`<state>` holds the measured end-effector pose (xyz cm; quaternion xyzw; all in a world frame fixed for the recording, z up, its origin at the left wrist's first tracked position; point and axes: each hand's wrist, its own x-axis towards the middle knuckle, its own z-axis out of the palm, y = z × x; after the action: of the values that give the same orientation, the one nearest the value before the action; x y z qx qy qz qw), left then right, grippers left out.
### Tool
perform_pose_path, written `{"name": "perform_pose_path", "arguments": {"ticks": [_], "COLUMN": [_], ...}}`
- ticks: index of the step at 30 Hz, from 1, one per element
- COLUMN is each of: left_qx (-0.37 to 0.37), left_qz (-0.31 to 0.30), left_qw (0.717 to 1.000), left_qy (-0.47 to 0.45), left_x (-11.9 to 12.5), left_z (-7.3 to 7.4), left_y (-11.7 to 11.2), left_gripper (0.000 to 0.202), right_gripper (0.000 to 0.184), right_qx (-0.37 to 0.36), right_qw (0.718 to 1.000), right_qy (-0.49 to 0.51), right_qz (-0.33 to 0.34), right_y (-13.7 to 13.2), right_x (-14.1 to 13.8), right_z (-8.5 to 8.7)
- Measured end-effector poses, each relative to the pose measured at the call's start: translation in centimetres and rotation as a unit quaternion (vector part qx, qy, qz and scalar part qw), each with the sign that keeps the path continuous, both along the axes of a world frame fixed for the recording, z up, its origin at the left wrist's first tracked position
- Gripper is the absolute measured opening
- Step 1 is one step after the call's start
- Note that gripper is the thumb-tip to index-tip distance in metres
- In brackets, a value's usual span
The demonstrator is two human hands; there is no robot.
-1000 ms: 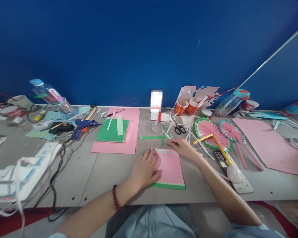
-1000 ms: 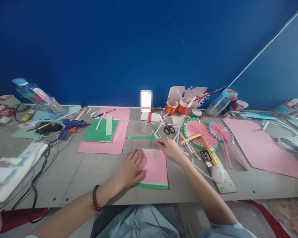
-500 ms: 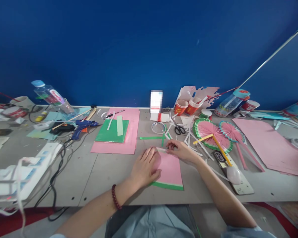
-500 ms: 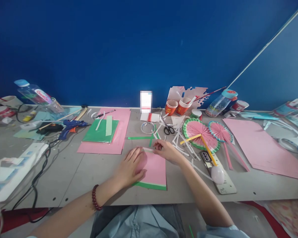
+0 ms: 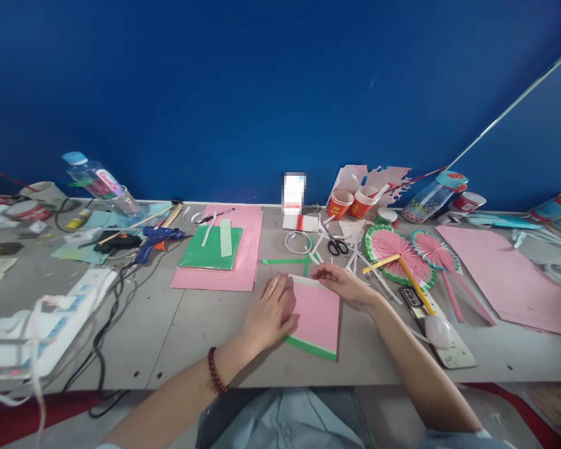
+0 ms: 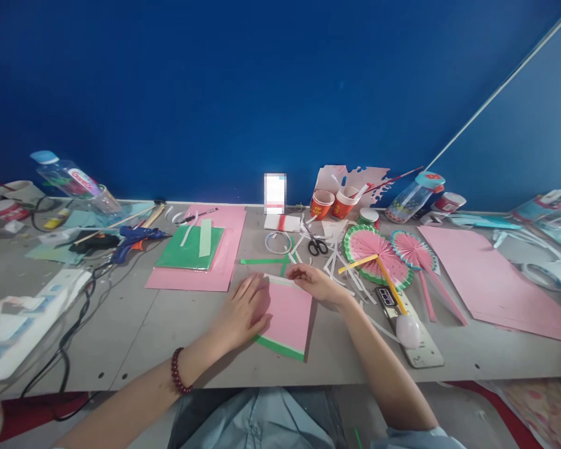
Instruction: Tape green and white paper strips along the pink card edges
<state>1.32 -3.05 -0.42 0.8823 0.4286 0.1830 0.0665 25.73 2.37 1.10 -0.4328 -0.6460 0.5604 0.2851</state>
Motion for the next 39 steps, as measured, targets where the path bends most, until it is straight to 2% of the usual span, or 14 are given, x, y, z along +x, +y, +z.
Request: {"name": "perform_pose_path", "arguments": {"ticks": [3,10,13,16,18,21,24,27,29,31,33,35,37,39], "left_qx": [-0.006,-0.008,-0.010,-0.020,-0.026,-0.046,-0.087,-0.160,-0.230,-0.278,-0.292,-0.299,-0.310,-0.322], "left_qz": [0.006,0.026,0.028,0.034,0.041,0.059,0.094,0.136,0.146,0.151,0.167,0.178,0.178,0.166], "left_qw": [1.000,1.000,1.000,0.999,0.997,0.987,0.953,0.893,0.859,0.835,0.817,0.799,0.783,0.770], "left_qy": [-0.008,-0.002,-0.005,-0.023,-0.057,-0.144,-0.276,-0.398,-0.433,-0.449,-0.469,-0.490,-0.509,-0.525], "left_x": [0.0,-0.1,-0.2,-0.3,-0.3,-0.4,-0.5,-0.7,-0.9,-1.0,-1.1,-1.1,-0.9,-0.7], "left_z": [-0.1,-0.3,-0.5,-0.7,-0.7,-0.6,-0.3,0.0,0.1,0.2,0.2,0.3,0.5,0.9], "left_y": [0.0,0.2,0.3,0.5,0.6,0.9,1.5,2.2,2.7,3.0,3.2,3.2,3.1,3.0], "left_gripper": [0.036,0.054,0.059,0.066,0.069,0.068,0.065,0.052,0.036,0.030,0.029,0.029,0.028,0.027], "right_gripper": [0.019,0.020,0.026,0.026,0.023,0.022,0.024,0.027,0.027,0.024,0.020,0.018,0.015,0.015], "right_qx": [0.002,-0.008,0.006,0.050,0.055,0.025,0.012,0.010,0.014,0.027,0.070,0.169,0.301,0.396], "right_qw": [1.000,0.993,0.993,0.990,0.991,0.996,0.997,0.995,0.995,0.995,0.992,0.974,0.929,0.886], "right_qy": [-0.009,0.009,-0.018,-0.058,-0.057,-0.016,0.017,0.038,0.037,0.027,-0.003,-0.074,-0.163,-0.211], "right_qz": [-0.016,-0.121,-0.119,-0.115,-0.108,-0.081,-0.080,-0.088,-0.087,-0.088,-0.105,-0.133,-0.139,-0.116], "right_y": [0.3,1.0,0.7,0.4,0.2,0.1,0.0,0.0,0.0,0.1,0.1,-0.1,-0.4,-0.8], "right_x": [0.3,0.4,-0.2,-1.0,-1.4,-1.7,-1.4,-1.2,-1.3,-1.5,-1.9,-2.4,-3.2,-4.3], "right_z": [-0.2,-1.2,-1.3,-1.4,-1.5,-1.3,-0.9,-0.7,-0.9,-1.1,-1.1,-0.6,0.4,1.8]}}
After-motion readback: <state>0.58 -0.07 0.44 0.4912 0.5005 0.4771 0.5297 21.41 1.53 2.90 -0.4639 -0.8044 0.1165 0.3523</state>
